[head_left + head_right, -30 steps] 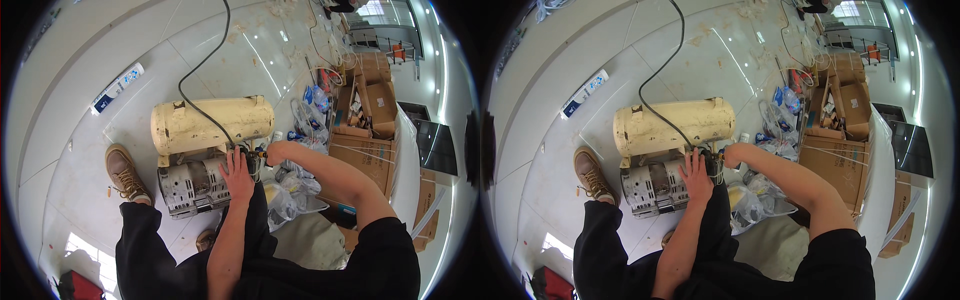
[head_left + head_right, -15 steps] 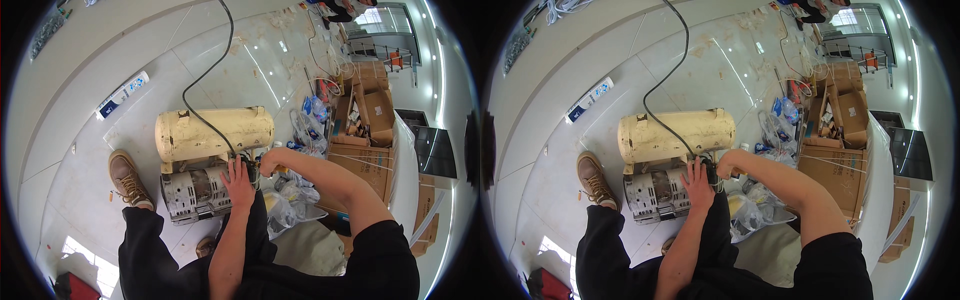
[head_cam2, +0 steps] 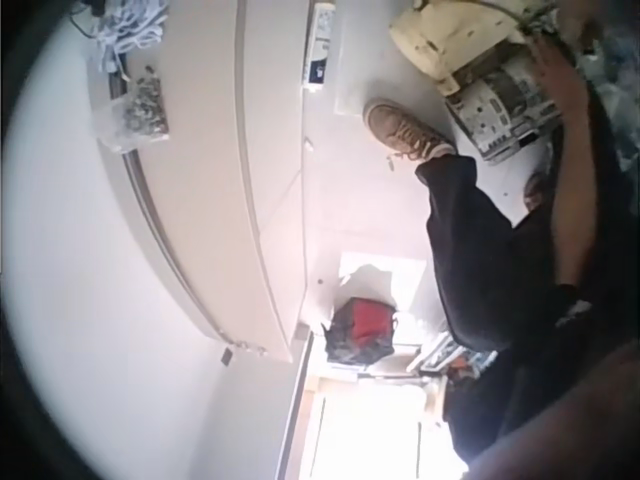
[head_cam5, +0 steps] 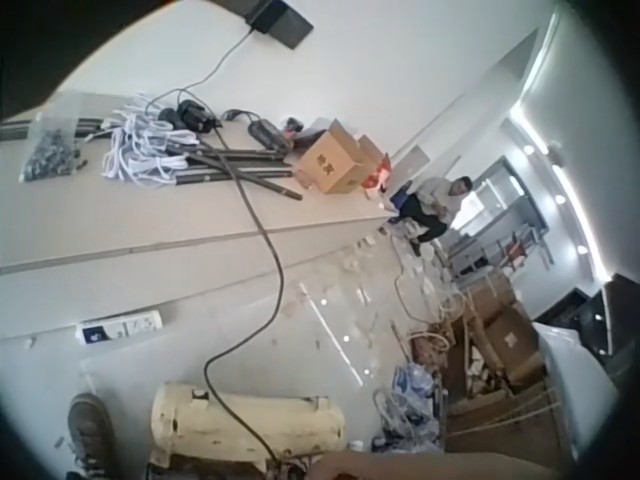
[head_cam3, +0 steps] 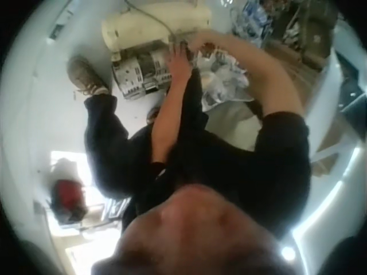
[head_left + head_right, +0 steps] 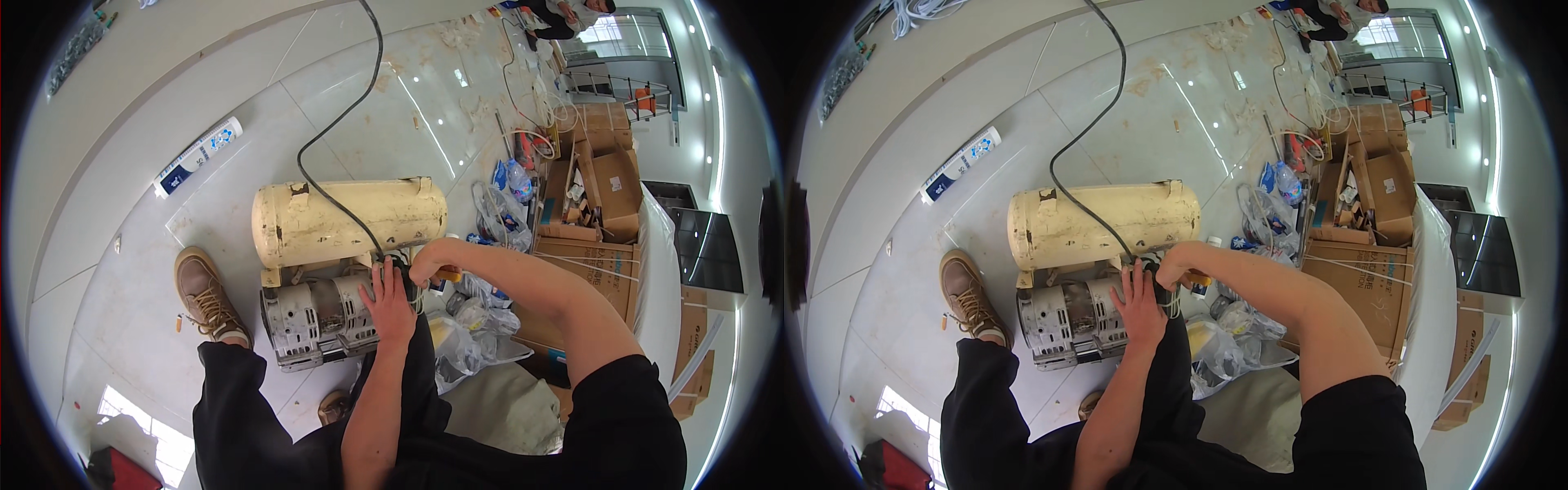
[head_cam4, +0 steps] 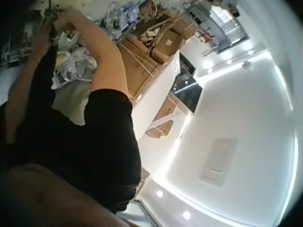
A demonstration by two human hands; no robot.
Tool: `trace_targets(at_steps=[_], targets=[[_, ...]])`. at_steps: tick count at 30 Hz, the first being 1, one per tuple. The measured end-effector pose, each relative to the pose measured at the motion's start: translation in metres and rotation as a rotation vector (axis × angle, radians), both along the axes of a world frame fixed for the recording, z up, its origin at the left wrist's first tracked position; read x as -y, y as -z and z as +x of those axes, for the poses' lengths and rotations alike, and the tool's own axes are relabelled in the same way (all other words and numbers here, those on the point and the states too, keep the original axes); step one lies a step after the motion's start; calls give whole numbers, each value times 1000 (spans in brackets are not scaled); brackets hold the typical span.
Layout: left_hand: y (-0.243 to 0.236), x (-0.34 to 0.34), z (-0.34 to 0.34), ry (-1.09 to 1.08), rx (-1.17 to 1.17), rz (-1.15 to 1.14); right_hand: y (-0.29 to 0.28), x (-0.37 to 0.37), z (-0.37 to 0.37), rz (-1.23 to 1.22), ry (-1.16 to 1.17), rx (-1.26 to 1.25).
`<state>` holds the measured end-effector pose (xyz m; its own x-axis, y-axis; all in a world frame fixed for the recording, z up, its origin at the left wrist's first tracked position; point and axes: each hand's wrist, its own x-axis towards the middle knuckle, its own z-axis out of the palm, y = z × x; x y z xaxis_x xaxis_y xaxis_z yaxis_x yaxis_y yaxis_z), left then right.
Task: The person removes a small pipe fitting from an air compressor, retrieves thread seal tape from a toolbox, and wraps the tape around the threaded end of the pipe fitting.
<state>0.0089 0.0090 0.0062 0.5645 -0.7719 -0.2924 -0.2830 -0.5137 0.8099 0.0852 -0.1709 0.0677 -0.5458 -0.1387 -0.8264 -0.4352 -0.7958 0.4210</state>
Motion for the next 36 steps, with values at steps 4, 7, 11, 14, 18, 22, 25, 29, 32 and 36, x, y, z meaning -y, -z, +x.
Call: trace_targets(at_steps=[4, 7, 11, 14, 18, 22, 25, 29, 32, 36], targets=[[1, 1, -1, -13, -31, -40, -1, 7, -16, 1, 17, 69], [-1, 2, 0, 3, -32, -5, 7, 16, -26, 42, -38, 82], [1, -1, 0, 12, -15, 31, 9, 9, -26, 60, -60, 84], [-2, 4, -2, 13, -8, 8, 23, 22, -50, 145, -136, 129], [4, -4, -1, 6, 22, 4, 18, 30, -76, 197, -385, 303], [-1, 0, 0, 9, 27, -14, 7, 72, -130, 9, -417, 830], [1, 1, -3, 15, 67, 12, 19, 78, -157, 33, -256, 920], [5, 11, -15, 5, 112, 22, 28, 53, -226, -275, -192, 1205], [6, 6, -17, -4, 154, 36, 34, 38, -250, -655, -43, 1353], [-2, 3, -11, 25, 175, 27, 30, 49, -290, -819, 472, 943]])
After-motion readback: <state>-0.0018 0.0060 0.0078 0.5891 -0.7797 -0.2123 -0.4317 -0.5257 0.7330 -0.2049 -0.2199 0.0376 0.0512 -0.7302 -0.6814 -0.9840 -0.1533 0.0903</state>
